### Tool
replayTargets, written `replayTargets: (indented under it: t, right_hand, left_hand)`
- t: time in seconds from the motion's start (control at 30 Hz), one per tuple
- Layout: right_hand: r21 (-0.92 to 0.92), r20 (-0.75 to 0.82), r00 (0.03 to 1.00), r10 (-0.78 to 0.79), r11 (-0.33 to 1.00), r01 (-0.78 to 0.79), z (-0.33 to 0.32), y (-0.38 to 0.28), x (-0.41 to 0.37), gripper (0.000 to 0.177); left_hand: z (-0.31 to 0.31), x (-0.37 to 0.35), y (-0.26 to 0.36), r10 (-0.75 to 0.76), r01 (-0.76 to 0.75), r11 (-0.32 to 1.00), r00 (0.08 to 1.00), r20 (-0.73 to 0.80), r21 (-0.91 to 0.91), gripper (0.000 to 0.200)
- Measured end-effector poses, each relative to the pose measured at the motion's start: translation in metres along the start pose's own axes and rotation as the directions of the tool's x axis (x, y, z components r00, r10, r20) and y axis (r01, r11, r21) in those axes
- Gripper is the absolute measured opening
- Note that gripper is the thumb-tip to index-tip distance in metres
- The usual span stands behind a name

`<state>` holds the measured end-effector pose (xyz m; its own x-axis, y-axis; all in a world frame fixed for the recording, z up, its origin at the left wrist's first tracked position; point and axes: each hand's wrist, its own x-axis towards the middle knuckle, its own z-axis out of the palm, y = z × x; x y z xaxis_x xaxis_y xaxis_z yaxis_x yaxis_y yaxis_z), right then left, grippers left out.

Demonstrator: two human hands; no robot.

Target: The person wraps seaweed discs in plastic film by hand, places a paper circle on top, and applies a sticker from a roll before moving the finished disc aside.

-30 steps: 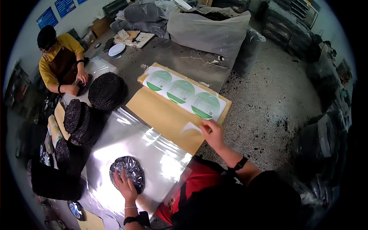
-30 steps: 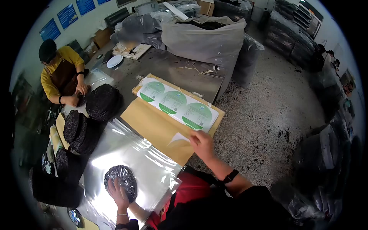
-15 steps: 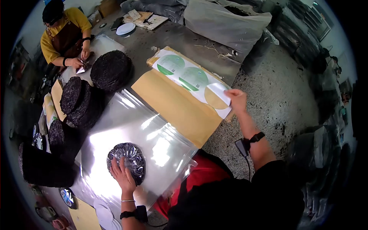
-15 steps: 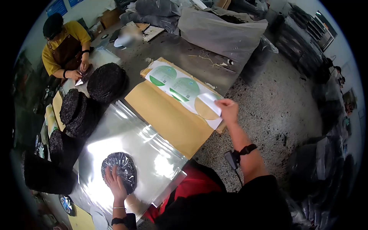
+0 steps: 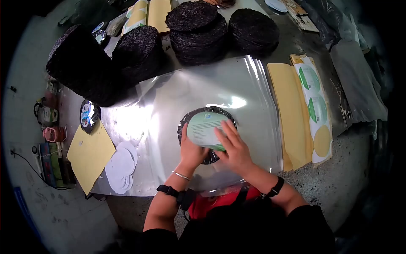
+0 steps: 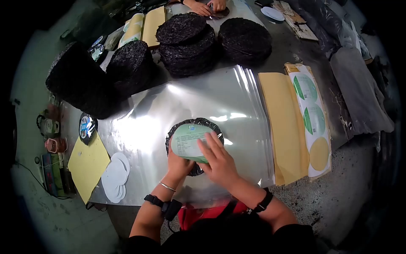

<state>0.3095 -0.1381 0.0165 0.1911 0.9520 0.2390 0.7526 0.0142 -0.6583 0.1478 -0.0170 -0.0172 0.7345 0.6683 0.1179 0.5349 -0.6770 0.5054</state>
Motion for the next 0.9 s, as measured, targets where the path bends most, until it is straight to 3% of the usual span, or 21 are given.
replayTargets:
  t: [0.03,0.13,0.23,0.27,0.37,0.4,0.43,0.47,0.5,0.57,0.6,0.63,0.7,0.73,0.77,0.83,0.9]
  right_hand:
    - [-0.107,0.135,0.991,0.000,0.994,0.014,0.016,-0.002,0.006,0.070]
    - [-0.113,0.397,0.917,0.031,0.993,0.016,-0.023,-0.009,0.024,0.073]
    - [0.046,0.422,0.906,0.041,0.997,-0.067,-0.038,-0.005,0.056,0.070]
    - [0.178,0.321,0.947,-0.028,0.983,-0.032,-0.030,-0.005,0.070,0.074]
    - [-0.009,0.203,0.953,-0.225,0.973,0.232,0.052,0.016,0.074,0.077]
    - [0.092,0.211,0.959,-0.190,0.980,0.174,0.059,0.018,0.077,0.079]
    - [0.074,0.208,0.956,-0.208,0.978,0.196,0.062,0.020,0.081,0.078]
    - [0.060,0.209,0.954,-0.216,0.976,0.208,0.063,0.021,0.078,0.078]
    - [0.040,0.205,0.952,-0.226,0.974,0.222,0.063,0.020,0.075,0.078]
    - [-0.179,0.306,0.933,-0.188,0.951,0.251,0.059,0.006,0.078,0.081]
    - [-0.240,0.331,0.929,-0.164,0.938,0.252,0.059,-0.003,0.080,0.082]
    - [-0.300,0.358,0.924,-0.134,0.921,0.250,0.059,-0.008,0.082,0.083]
    - [-0.418,0.356,0.931,-0.085,0.876,0.240,0.066,-0.017,0.077,0.080]
    - [-0.482,0.371,0.928,-0.033,0.848,0.223,0.067,-0.028,0.079,0.079]
    - [-0.547,0.375,0.927,0.007,0.809,0.215,0.066,-0.034,0.083,0.078]
    - [-0.211,0.285,0.949,-0.137,0.957,0.201,0.072,-0.003,0.077,0.067]
    - [0.215,0.203,0.945,-0.258,0.953,0.214,0.060,0.022,0.085,0.063]
  left_hand:
    - [0.003,0.000,0.000,0.008,-0.008,1.000,0.999,-0.045,0.012,0.048]
    - [0.006,0.000,0.000,0.022,-0.022,1.000,0.990,-0.136,0.004,0.045]
    - [0.003,0.000,0.001,-0.001,-0.005,0.999,0.992,-0.123,-0.046,0.051]
    - [0.004,0.000,0.000,-0.012,0.003,0.996,0.994,-0.109,-0.086,0.055]
    - [0.001,-0.003,-0.006,-0.013,0.006,0.987,0.999,-0.041,-0.160,0.070]
    - [-0.007,-0.001,-0.008,0.017,-0.016,0.987,1.000,0.001,-0.160,0.074]
    - [-0.013,0.001,-0.013,0.042,-0.036,0.987,0.999,0.034,-0.158,0.079]
    - [-0.017,-0.004,-0.025,0.062,-0.040,0.932,0.997,0.049,-0.361,0.103]
    - [-0.027,-0.008,-0.028,-0.029,0.032,0.786,0.999,0.015,-0.618,0.110]
    - [-0.053,-0.007,-0.031,-0.200,0.061,0.306,0.980,-0.001,-0.950,0.126]
    - [-0.063,-0.010,-0.034,-0.268,0.063,0.359,0.963,-0.038,-0.931,0.146]
    - [-0.072,-0.014,-0.030,-0.327,0.003,0.518,0.925,-0.195,-0.856,0.124]
    - [-0.067,-0.023,-0.032,-0.448,0.139,0.721,0.840,-0.304,-0.678,0.091]
    - [-0.064,-0.025,-0.024,-0.390,0.250,0.876,0.871,-0.299,-0.414,0.068]
    - [-0.044,-0.027,-0.030,-0.330,0.325,0.944,0.916,-0.230,-0.057,0.069]
    - [-0.003,-0.030,-0.033,-0.269,0.328,0.921,0.925,-0.268,0.209,0.072]
    - [-0.005,-0.028,-0.032,-0.291,0.336,0.937,0.903,-0.318,0.096,0.066]
